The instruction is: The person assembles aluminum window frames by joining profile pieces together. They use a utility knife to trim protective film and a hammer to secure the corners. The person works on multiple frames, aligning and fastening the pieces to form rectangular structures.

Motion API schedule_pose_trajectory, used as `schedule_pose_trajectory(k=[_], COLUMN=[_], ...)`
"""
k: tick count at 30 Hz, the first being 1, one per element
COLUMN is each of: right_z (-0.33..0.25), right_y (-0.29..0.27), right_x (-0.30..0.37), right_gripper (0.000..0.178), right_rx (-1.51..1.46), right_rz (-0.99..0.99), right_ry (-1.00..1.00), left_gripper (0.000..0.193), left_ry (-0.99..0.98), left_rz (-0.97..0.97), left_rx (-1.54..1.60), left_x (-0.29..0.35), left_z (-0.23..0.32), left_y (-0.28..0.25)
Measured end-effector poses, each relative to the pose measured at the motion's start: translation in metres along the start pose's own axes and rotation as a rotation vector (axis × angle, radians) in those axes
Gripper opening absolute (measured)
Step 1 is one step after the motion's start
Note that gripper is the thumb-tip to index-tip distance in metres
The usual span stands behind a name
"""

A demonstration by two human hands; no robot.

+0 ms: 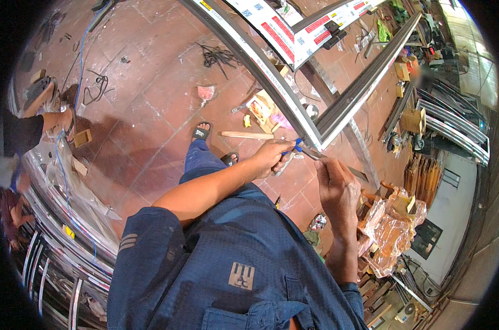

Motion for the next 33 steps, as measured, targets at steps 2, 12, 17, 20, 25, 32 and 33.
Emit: schedule_pose_trajectory(k=[2,12,17,20,25,32,33], right_z=[0.0,-0.028,-0.006,0.039,0.122,0.154,0.164], right_y=[0.003,0.011,-0.001,0.025,0.111,0.169,0.182], right_x=[-0.003,-0.059,-0.029,0.01,0.088,0.1,0.101], right_gripper=[0.015,0.03,0.038,0.039,0.036,0.023,0.021], right_rx=[-0.012,0.323,0.191,-0.092,-1.033,-1.077,-1.053], right_rz=[-0.005,-0.143,-0.078,0.072,0.271,0.271,0.227], right_ry=[0.003,-0.049,0.033,0.16,0.471,0.526,0.518], left_gripper=[0.027,0.025,0.025,0.024,0.034,0.038,0.038], left_ry=[-0.072,-0.228,-0.135,-0.078,0.171,0.219,0.19], left_rz=[-0.063,-0.223,-0.197,-0.169,0.087,0.254,0.261], left_rx=[0.094,0.27,0.099,-0.05,-0.859,-1.503,-1.561], left_x=[-0.003,-0.009,-0.006,-0.01,-0.017,0.016,0.018], left_z=[-0.005,-0.005,0.003,0.008,0.033,0.067,0.07], left_y=[0.001,0.005,0.008,0.004,-0.004,0.038,0.042])
Point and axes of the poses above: each hand's wrist, its own x-axis away from the middle knuckle, its own y-axis out of the palm, z = x × y, the point moved 8 cm from there along -x, towards the middle knuckle, and after that the axes turned 7 degrees about -z, right-handed, at the moved point
